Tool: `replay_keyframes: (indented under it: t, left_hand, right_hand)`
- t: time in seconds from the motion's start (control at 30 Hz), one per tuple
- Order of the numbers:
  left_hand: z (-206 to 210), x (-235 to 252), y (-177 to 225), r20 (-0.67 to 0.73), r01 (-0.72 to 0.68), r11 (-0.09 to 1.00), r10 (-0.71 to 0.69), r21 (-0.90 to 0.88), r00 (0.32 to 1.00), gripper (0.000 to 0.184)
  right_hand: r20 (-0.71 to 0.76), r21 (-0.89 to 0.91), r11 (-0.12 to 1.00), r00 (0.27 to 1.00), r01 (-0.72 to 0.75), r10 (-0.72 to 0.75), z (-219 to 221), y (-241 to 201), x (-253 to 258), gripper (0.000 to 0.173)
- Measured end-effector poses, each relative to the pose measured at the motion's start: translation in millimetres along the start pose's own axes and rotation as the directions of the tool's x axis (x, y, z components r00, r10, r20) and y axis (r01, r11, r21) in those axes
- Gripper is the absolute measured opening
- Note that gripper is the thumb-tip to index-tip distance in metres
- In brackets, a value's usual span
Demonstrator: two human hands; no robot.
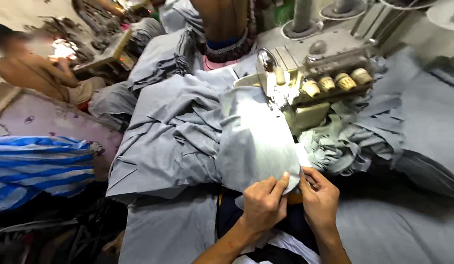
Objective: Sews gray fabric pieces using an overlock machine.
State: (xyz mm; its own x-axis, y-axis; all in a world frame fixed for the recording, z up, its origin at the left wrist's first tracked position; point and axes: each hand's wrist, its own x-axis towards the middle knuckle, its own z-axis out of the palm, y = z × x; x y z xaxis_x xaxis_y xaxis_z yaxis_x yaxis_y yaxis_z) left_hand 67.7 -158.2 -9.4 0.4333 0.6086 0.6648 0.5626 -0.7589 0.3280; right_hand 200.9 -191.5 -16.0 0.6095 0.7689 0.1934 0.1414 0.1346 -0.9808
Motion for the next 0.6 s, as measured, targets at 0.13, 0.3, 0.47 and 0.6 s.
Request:
replay_keyframes:
  t: [0.13,0.3,0.47,0.6]
  left_hand:
    - [3.2,6.3,-1.3,-0.022,-0.010,1.000,0.010,0.006,1.000,0.027]
    - [4.4,12.7,-1.0,-0.032,-0.010,1.000,0.011,0.019,0.999,0.023]
    - [6.2,11.5,-2.9,-0.006,0.011,1.000,-0.011,0.026,1.000,0.024]
    - [3.3,7.7,-5.7,0.035,0.041,0.998,-0.043,0.042,0.998,0.023]
  right_hand:
    - [-0.010,0.002,1.000,1.000,0.017,-0.017,2.9,-1.1,7.6,0.012]
    - [-0.004,0.014,1.000,1.000,0.019,-0.018,5.0,-2.3,13.6,0.012]
    - [0.032,-0.049,0.998,0.999,0.041,-0.040,2.7,0.7,13.8,0.013]
    - [0.050,-0.067,0.998,0.999,0.013,-0.010,-1.6,7.4,2.8,0.012]
